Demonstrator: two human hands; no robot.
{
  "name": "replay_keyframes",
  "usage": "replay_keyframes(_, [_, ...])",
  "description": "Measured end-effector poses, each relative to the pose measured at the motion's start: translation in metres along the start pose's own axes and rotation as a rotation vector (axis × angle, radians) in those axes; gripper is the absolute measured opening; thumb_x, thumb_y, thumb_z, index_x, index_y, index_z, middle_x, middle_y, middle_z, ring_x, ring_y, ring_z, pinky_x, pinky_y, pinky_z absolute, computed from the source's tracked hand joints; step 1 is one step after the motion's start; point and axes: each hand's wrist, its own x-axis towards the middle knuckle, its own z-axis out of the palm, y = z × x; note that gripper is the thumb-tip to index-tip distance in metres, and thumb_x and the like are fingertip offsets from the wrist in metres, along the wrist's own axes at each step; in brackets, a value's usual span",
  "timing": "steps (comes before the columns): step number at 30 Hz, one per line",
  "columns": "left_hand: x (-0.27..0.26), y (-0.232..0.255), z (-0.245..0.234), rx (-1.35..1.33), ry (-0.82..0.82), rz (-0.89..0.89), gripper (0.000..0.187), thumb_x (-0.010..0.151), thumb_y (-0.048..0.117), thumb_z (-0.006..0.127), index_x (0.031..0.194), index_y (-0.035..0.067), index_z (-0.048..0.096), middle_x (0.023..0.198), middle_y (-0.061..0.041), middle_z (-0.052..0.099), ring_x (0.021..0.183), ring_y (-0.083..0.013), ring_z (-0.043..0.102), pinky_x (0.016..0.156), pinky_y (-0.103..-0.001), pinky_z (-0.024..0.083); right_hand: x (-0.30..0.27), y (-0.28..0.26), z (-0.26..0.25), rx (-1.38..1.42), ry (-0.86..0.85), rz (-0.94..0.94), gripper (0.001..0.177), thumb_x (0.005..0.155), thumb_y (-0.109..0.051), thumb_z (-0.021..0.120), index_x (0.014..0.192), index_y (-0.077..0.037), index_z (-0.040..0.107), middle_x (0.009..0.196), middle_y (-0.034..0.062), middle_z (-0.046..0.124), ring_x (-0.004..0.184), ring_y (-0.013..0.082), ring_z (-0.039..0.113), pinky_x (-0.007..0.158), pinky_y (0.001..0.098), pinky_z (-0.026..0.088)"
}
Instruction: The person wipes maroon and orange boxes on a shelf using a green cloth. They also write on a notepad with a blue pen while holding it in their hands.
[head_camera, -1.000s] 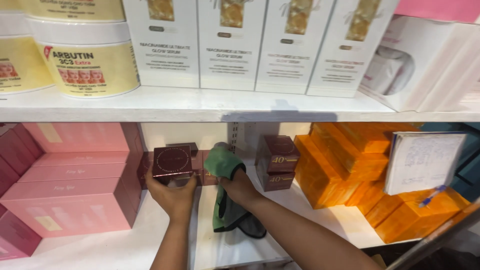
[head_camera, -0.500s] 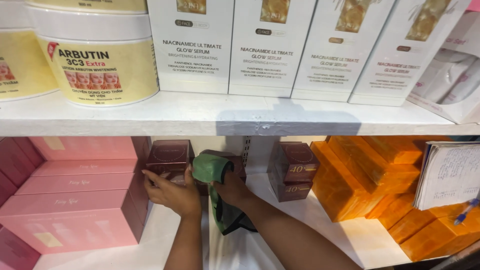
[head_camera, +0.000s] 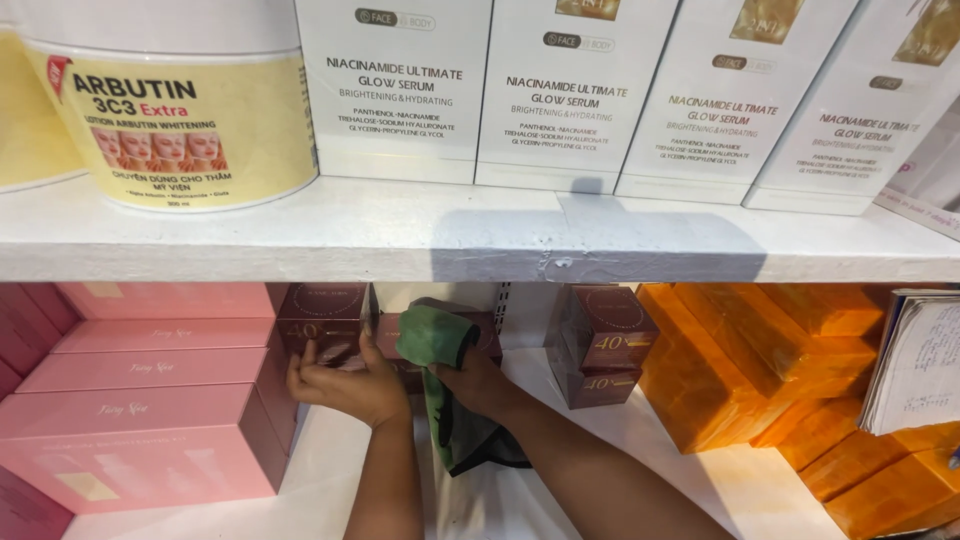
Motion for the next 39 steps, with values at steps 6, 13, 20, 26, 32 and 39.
replay_keyframes(6, [0.01, 0.012, -0.007, 0.13, -0.066, -0.104, 0.063, 0.081, 0.014, 0.093, 0.119, -0.006, 0.047, 0.127, -0.023, 0.041, 0.123, -0.0397, 0.042, 0.105, -0.052, 0.042, 0.001, 0.026, -0.005, 0.101, 0.038, 0.017, 0.047, 0.094, -0.016, 0.067, 0.139, -0.006, 0.055, 0.129, 0.0067, 0.065, 0.119, 0.0169, 0.06, 0.102, 0.0347, 0.05])
replay_keyframes(13, [-0.007, 0.001, -0.013, 0.248, -0.233, -0.23, 0.043, 0.081, 0.015, 0.088, 0.105, 0.002, 0.055, 0.137, -0.025, 0.039, 0.125, -0.0414, 0.041, 0.102, -0.05, 0.044, -0.053, -0.043, -0.04, 0.164, 0.167, 0.155, 0.048, 0.092, -0.019, 0.067, 0.137, -0.006, 0.056, 0.12, 0.0073, 0.07, 0.109, 0.0183, 0.065, 0.093, 0.0349, 0.054])
replay_keyframes(20, [-0.105, 0.093, -0.018, 0.143, -0.291, 0.118, 0.058, 0.075, 0.013, 0.087, 0.115, -0.005, 0.05, 0.131, -0.03, 0.042, 0.126, -0.0469, 0.039, 0.106, -0.06, 0.032, -0.135, -0.073, -0.131, 0.049, 0.366, 0.167, 0.052, 0.087, -0.017, 0.073, 0.135, -0.006, 0.058, 0.124, 0.0058, 0.069, 0.111, 0.0172, 0.066, 0.093, 0.0325, 0.054])
replay_keyframes(26, [-0.178, 0.176, -0.011, -0.152, -0.599, 0.284, 0.058, 0.075, 0.008, 0.081, 0.127, 0.003, 0.055, 0.135, -0.025, 0.045, 0.131, -0.0441, 0.041, 0.111, -0.054, 0.035, -0.209, -0.103, -0.22, 0.228, 0.461, 0.258, 0.055, 0.081, -0.012, 0.066, 0.135, -0.004, 0.059, 0.118, 0.0083, 0.072, 0.103, 0.0211, 0.07, 0.086, 0.0349, 0.057])
replay_keyframes(32, [-0.225, 0.229, 0.006, -0.159, -0.783, 0.341, 0.082, 0.066, 0.009, 0.083, 0.143, 0.018, 0.054, 0.154, -0.032, 0.03, 0.142, -0.053, 0.028, 0.116, -0.058, 0.032, -0.252, -0.116, -0.276, 0.433, 0.52, 0.291, 0.049, 0.082, -0.007, 0.058, 0.131, -0.004, 0.06, 0.109, 0.0072, 0.069, 0.093, 0.0197, 0.068, 0.08, 0.0356, 0.056])
replay_keyframes(39, [-0.248, 0.262, 0.026, 0.149, -0.858, 0.161, 0.087, 0.064, 0.018, 0.091, 0.144, 0.023, 0.055, 0.16, -0.034, 0.014, 0.144, -0.0575, 0.018, 0.115, -0.057, 0.032, -0.267, -0.118, -0.316, 0.426, 0.435, 0.252, 0.033, 0.09, -0.007, 0.056, 0.122, -0.002, 0.064, 0.103, 0.0055, 0.068, 0.088, 0.0178, 0.066, 0.077, 0.0347, 0.055])
